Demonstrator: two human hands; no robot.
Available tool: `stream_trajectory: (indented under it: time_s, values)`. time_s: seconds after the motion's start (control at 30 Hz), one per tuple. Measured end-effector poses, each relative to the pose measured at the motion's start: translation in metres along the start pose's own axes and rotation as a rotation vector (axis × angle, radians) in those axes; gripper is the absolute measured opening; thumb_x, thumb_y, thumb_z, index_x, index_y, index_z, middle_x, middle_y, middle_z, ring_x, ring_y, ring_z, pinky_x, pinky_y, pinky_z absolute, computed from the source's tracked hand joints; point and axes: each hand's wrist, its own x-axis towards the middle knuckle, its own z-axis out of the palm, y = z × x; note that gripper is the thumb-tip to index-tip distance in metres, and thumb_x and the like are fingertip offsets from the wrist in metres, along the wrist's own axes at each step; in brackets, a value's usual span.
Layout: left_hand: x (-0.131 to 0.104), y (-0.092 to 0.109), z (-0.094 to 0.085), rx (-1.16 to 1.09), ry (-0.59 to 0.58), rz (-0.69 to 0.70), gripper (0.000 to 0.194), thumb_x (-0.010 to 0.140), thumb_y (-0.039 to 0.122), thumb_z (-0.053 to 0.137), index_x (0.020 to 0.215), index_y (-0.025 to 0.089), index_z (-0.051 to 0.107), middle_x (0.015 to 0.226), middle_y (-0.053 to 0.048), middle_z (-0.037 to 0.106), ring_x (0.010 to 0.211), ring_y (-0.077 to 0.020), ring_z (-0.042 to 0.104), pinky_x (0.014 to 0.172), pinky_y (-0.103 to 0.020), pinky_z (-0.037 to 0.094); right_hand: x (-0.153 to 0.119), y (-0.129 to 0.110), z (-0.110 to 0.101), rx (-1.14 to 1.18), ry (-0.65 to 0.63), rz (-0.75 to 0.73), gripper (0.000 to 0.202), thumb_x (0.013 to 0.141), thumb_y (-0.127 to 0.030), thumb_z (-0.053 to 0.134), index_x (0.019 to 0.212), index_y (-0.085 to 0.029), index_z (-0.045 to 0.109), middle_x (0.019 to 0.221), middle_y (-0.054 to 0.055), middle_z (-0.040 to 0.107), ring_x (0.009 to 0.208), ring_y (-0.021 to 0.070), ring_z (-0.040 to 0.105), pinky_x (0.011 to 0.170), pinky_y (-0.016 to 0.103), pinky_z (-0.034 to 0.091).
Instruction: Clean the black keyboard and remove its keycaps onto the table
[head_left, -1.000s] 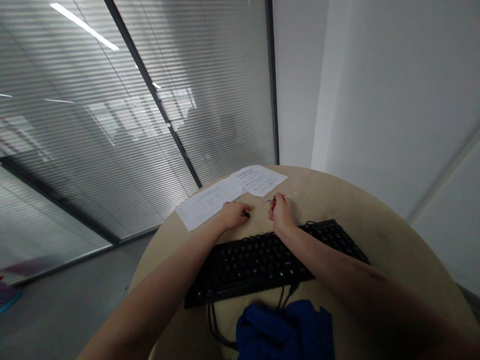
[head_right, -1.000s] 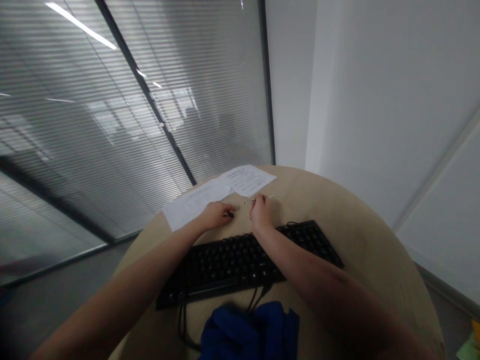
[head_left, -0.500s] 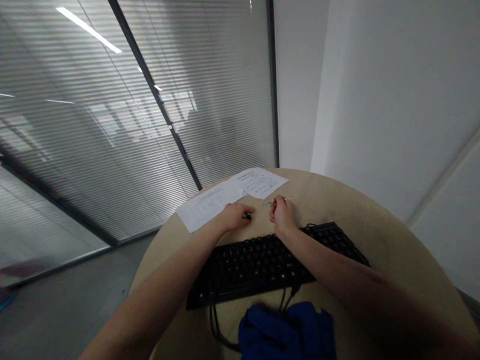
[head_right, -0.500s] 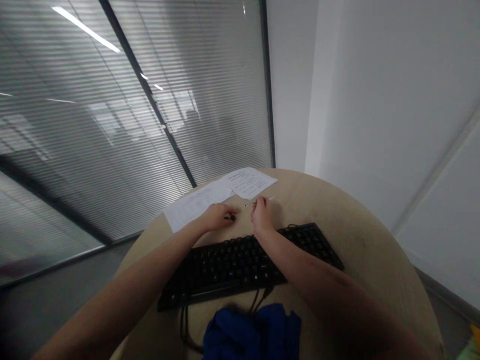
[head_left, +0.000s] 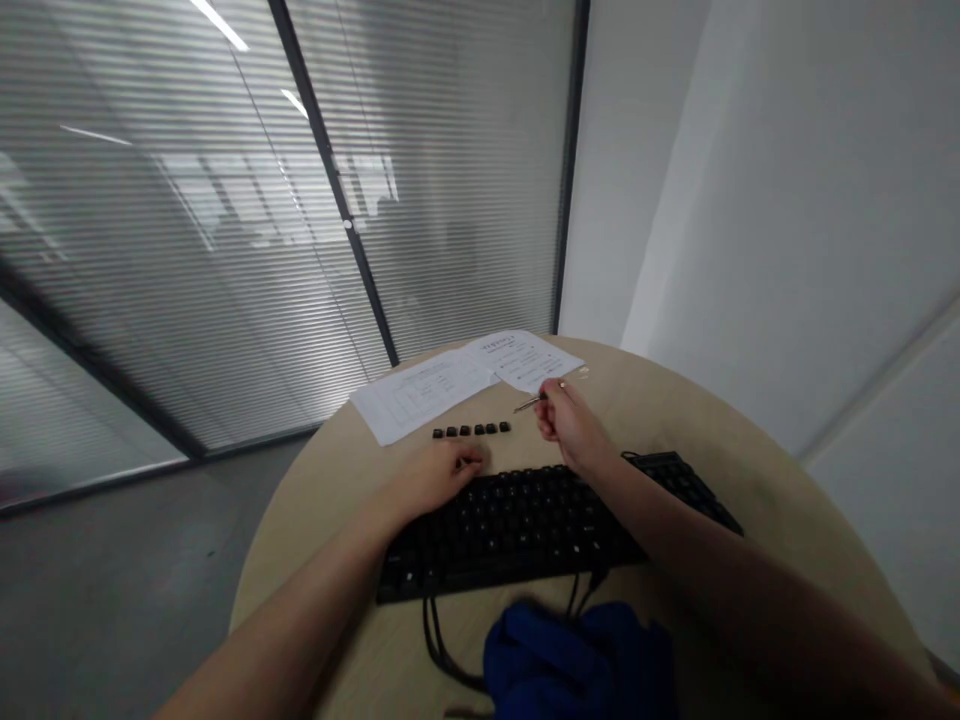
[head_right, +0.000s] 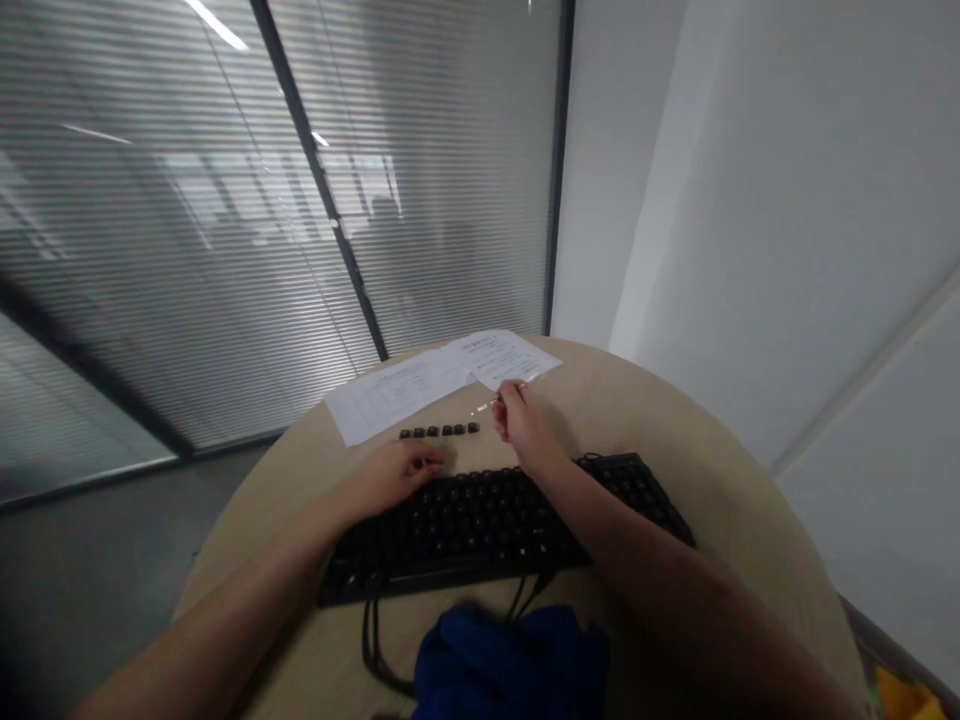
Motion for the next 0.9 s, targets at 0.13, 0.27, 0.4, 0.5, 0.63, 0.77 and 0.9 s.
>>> stream_trajectory:
  time_s: [0.13, 0.27, 0.4, 0.5, 0.63, 0.77, 0.9]
  values:
    - [0.000, -0.008, 0.014, -0.063, 0.008, 0.031, 0.025, 0.091, 0.030, 0.053, 0.094, 0.021, 0.076, 0.095, -0.006, 0.076, 0.091, -0.0227, 0.067, 0.082, -0.033, 0.048, -0.012, -0.005, -0.006, -0.411, -0.503, 0.066, 0.031, 0.088, -0.051, 0.062, 0.088, -0.022, 0.050, 0.060, -0.007, 0.054, 0.046, 0.0078, 0.046, 0.042, 0.018, 0.031]
    - [0.000, -0.011, 0.019, -0.133, 0.015, 0.046, 0.026, 0.092, 0.031, 0.051, 0.089, 0.021, 0.075, 0.089, -0.006, 0.075, 0.082, -0.0210, 0.066, 0.076, -0.031, 0.047, -0.019, 0.008, -0.010, -0.597, -0.533, -0.024, 0.031, 0.095, -0.053, 0.054, 0.090, -0.022, 0.049, 0.061, -0.007, 0.051, 0.049, 0.0086, 0.045, 0.045, 0.020, 0.034]
    - [0.001, -0.012, 0.023, -0.147, 0.012, 0.051, 0.028, 0.092, 0.033, 0.051, 0.089, 0.022, 0.076, 0.086, -0.005, 0.075, 0.078, -0.0203, 0.066, 0.072, -0.030, 0.046, -0.021, 0.021, -0.010, -0.623, -0.522, 0.001, 0.037, 0.094, -0.060, 0.050, 0.089, -0.023, 0.046, 0.058, -0.009, 0.045, 0.047, 0.0095, 0.040, 0.044, 0.022, 0.031]
    - [0.002, -0.012, 0.024, -0.169, 0.008, 0.060, 0.026, 0.092, 0.032, 0.052, 0.090, 0.022, 0.077, 0.089, -0.005, 0.076, 0.081, -0.0194, 0.067, 0.073, -0.029, 0.046, -0.021, 0.025, -0.012, -0.614, -0.519, 0.016, 0.043, 0.091, -0.066, 0.050, 0.088, -0.024, 0.044, 0.057, -0.009, 0.042, 0.047, 0.0099, 0.038, 0.044, 0.023, 0.029]
    - [0.002, -0.010, 0.022, -0.179, 0.002, 0.051, 0.025, 0.091, 0.030, 0.053, 0.091, 0.023, 0.077, 0.091, -0.004, 0.077, 0.082, -0.0194, 0.067, 0.072, -0.029, 0.046, -0.025, 0.025, -0.015, -0.663, -0.548, -0.030, 0.039, 0.094, -0.063, 0.046, 0.089, -0.024, 0.044, 0.059, -0.008, 0.042, 0.050, 0.0116, 0.039, 0.048, 0.025, 0.031]
    - [0.000, -0.008, 0.020, -0.160, -0.003, 0.027, 0.027, 0.092, 0.033, 0.052, 0.095, 0.023, 0.077, 0.093, -0.005, 0.077, 0.082, -0.0201, 0.067, 0.071, -0.029, 0.046, -0.033, 0.017, -0.012, -0.879, -0.610, -0.222, 0.025, 0.098, -0.045, 0.046, 0.087, -0.023, 0.049, 0.068, -0.002, 0.050, 0.062, 0.0149, 0.047, 0.061, 0.030, 0.039]
    - [0.000, -0.006, 0.020, -0.143, -0.004, 0.011, 0.028, 0.093, 0.035, 0.051, 0.095, 0.024, 0.077, 0.093, -0.005, 0.077, 0.083, -0.0204, 0.067, 0.072, -0.030, 0.046, -0.038, 0.011, -0.007, -1.030, -0.634, -0.343, 0.016, 0.094, -0.034, 0.049, 0.085, -0.022, 0.052, 0.074, 0.001, 0.057, 0.070, 0.0183, 0.053, 0.071, 0.034, 0.041]
